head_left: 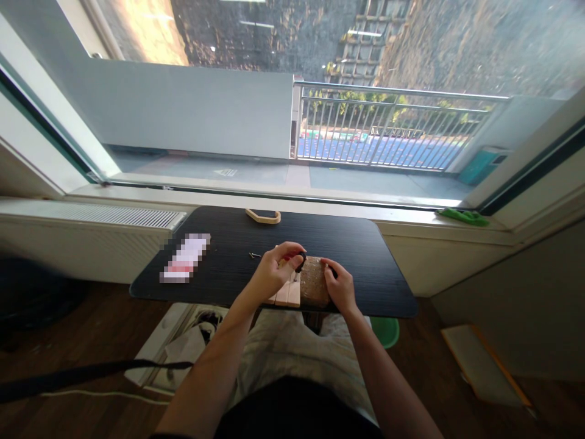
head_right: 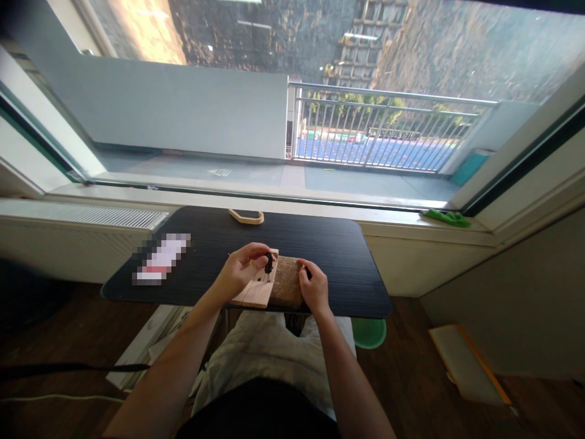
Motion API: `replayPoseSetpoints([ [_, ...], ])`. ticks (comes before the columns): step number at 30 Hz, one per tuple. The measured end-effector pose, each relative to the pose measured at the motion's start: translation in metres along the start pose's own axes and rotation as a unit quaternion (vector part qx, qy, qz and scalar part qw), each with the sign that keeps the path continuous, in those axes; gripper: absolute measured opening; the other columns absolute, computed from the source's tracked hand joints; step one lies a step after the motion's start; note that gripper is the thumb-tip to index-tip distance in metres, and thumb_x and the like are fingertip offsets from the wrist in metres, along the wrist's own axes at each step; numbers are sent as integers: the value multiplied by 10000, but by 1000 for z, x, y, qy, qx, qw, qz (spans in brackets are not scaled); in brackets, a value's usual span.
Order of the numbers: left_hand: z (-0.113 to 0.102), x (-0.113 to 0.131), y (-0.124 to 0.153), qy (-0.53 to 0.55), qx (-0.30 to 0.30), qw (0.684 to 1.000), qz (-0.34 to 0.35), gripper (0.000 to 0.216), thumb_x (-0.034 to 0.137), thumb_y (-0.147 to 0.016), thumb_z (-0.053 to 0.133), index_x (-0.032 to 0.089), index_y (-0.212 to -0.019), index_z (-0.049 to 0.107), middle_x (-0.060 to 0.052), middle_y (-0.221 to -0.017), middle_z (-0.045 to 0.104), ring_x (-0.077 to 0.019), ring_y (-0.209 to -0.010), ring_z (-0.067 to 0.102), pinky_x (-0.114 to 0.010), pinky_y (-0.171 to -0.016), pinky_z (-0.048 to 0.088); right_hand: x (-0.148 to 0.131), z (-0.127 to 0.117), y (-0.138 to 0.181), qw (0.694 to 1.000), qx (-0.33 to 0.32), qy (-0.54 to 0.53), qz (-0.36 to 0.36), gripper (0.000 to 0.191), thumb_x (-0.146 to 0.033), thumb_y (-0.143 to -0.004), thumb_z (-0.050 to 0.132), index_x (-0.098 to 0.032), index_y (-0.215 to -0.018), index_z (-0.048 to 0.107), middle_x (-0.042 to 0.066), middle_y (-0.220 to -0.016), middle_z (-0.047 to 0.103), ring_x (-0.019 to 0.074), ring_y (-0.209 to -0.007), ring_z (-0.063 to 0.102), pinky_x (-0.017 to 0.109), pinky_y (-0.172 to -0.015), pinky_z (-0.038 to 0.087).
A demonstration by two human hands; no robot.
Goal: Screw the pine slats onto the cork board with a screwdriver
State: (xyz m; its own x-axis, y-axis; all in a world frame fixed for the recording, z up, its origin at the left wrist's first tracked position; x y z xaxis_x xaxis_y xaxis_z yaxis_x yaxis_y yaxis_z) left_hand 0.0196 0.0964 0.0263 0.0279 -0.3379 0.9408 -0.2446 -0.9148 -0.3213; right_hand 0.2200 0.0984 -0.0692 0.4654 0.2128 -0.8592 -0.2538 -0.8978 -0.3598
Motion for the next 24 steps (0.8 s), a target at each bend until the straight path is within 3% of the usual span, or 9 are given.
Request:
replayPoseSetpoints([
  [6,8,-4,-3,79,-32,995,-42,264,374,-800,718,154,-941,678,-55,-838,706,-171,-789,639,-282,-737,501,0,0,0,1000,1,0,0,329,-323,-811,496,-223,-959,773,64,-1017,780,250,-962,708,393,-921,536],
  [16,18,-4,-8,104,-78,991,-39,276,423,-822,687,168,-921,650,-35,-787,678,-156,-738,600,-282,-717,462,2,1,0,1000,-4,3,4,337,-327,-816,494,-213,-974,769,73,-1028,777,254,-976,706,400,-925,533],
  [24,16,-9,-10,147,-66,986,-54,288,436,-819,670,164,-900,622,-40,-784,642,-166,-743,576,-302,-725,449,0,0,1,1000,-1,2,1,333,-315,-819,490,-218,-970,770,67,-1025,778,251,-976,706,396,-927,535],
])
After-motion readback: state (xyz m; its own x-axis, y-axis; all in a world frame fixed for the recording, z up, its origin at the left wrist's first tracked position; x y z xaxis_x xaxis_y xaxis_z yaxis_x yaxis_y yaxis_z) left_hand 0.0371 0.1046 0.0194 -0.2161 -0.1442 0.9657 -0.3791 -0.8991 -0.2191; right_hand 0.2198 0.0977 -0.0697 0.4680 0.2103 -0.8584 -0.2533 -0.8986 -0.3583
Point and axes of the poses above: each hand's wrist, its own y-axis away from the middle knuckle, its own z-axis out of the palm, x = y × z, the point moved 10 cm from there along -y, towards the middle knuckle
